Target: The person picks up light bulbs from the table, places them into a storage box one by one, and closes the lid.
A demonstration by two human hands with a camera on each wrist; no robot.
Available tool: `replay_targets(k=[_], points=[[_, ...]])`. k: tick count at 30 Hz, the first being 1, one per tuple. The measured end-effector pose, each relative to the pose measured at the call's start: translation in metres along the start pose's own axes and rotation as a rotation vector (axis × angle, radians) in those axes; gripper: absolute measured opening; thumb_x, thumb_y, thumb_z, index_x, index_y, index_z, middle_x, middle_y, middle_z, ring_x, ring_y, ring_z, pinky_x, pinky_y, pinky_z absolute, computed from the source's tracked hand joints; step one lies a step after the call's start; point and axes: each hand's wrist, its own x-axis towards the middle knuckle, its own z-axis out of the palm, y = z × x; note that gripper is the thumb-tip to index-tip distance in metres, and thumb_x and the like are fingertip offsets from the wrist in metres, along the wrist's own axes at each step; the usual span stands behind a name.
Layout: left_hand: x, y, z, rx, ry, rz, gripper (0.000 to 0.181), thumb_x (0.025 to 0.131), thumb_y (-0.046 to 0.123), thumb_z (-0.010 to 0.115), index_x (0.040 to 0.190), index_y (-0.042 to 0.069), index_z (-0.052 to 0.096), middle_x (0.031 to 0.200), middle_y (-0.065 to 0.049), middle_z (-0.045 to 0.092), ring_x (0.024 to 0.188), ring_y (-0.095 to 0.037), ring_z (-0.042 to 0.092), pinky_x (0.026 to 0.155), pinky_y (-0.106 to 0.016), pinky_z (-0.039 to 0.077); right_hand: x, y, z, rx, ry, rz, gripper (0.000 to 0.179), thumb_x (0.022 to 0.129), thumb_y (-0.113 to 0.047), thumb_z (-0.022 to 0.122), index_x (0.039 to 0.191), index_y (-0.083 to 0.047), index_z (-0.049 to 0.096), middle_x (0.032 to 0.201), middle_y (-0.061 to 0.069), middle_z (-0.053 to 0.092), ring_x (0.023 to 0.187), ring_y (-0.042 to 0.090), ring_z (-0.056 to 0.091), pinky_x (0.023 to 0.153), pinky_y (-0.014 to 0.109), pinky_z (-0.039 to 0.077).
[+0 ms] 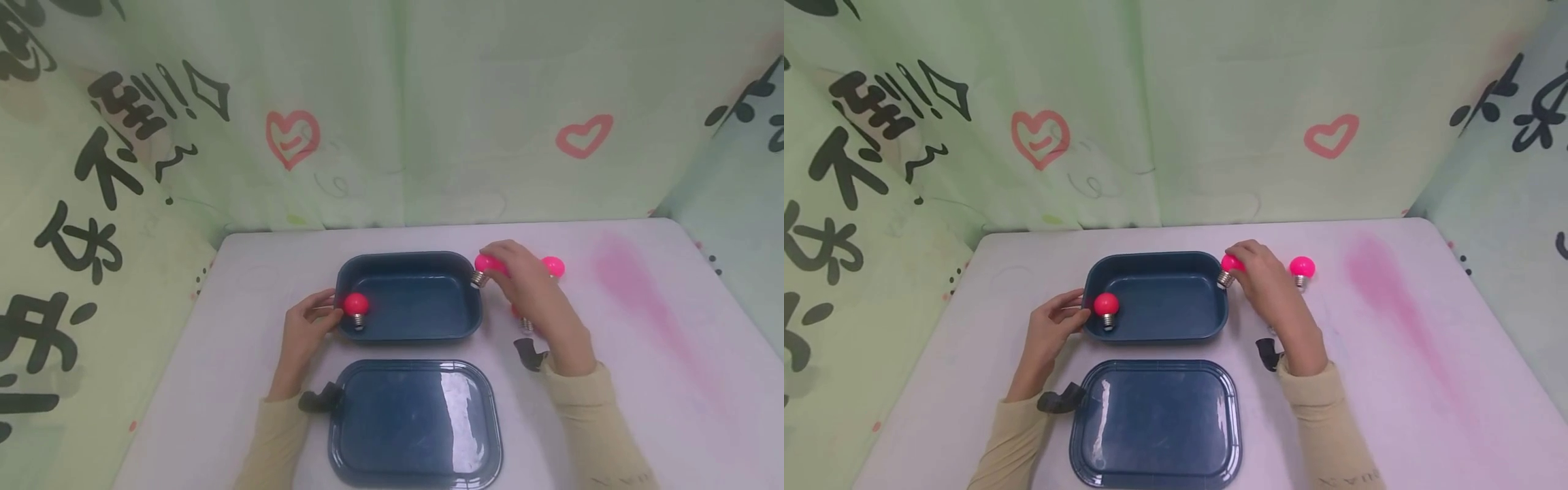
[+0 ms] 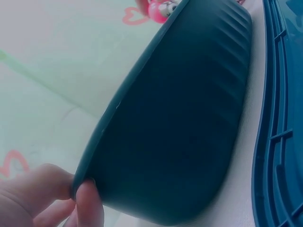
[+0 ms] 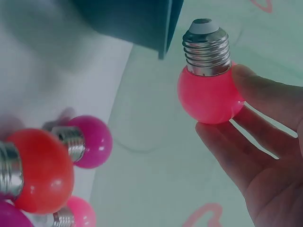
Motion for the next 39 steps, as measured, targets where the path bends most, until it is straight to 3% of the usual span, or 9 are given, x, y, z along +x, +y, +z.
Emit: replay_targets(k=[7,17,24,39], points=[[0.001,0.000,0.000,-0.019,-0.003,0.004,0.044,0.088,0.012,0.074,0.131,0.010,0.064,0.124,-0.015,0.065,0.107,-0.027,0.065,0.074,-0.021,0.058,0.005,-0.016,0.006,-0.030,-0.036,0.011,0.041,0.087,-0.002,0.072,0.127,-0.002,0.062,0.127,0.017,0.060,0.122,0.036,0.056,0.099,0.051,0.051],[0.000,-0.002,0.000,-0.023,-0.009,-0.019,0.045,0.087,0.013,0.075,0.131,0.011,0.064,0.124,-0.014,0.065,0.107,-0.026,0.065,0.073,-0.021,0.058,0.012,-0.032,0.023,-0.034,-0.064,-0.038,0.042,0.085,-0.003,0.075,0.125,-0.001,0.062,0.125,0.018,0.061,0.120,0.035,0.058,0.096,0.049,0.054],[0.001,-0.001,0.000,-0.024,-0.010,0.002,0.044,0.088,0.012,0.074,0.131,0.011,0.063,0.124,-0.014,0.064,0.107,-0.026,0.064,0.074,-0.021,0.058,0.018,-0.043,0.032,-0.053,-0.099,-0.039,0.044,0.085,-0.006,0.077,0.127,-0.002,0.063,0.126,0.016,0.062,0.121,0.034,0.058,0.097,0.047,0.053],[0.003,-0.003,0.000,-0.046,-0.012,0.027,0.044,0.087,0.011,0.075,0.130,0.008,0.064,0.123,-0.016,0.065,0.104,-0.025,0.066,0.072,-0.022,0.059,0.023,-0.053,0.057,-0.061,-0.068,-0.148,0.038,0.083,-0.006,0.078,0.119,-0.001,0.066,0.118,0.017,0.065,0.114,0.033,0.061,0.100,0.046,0.051]])
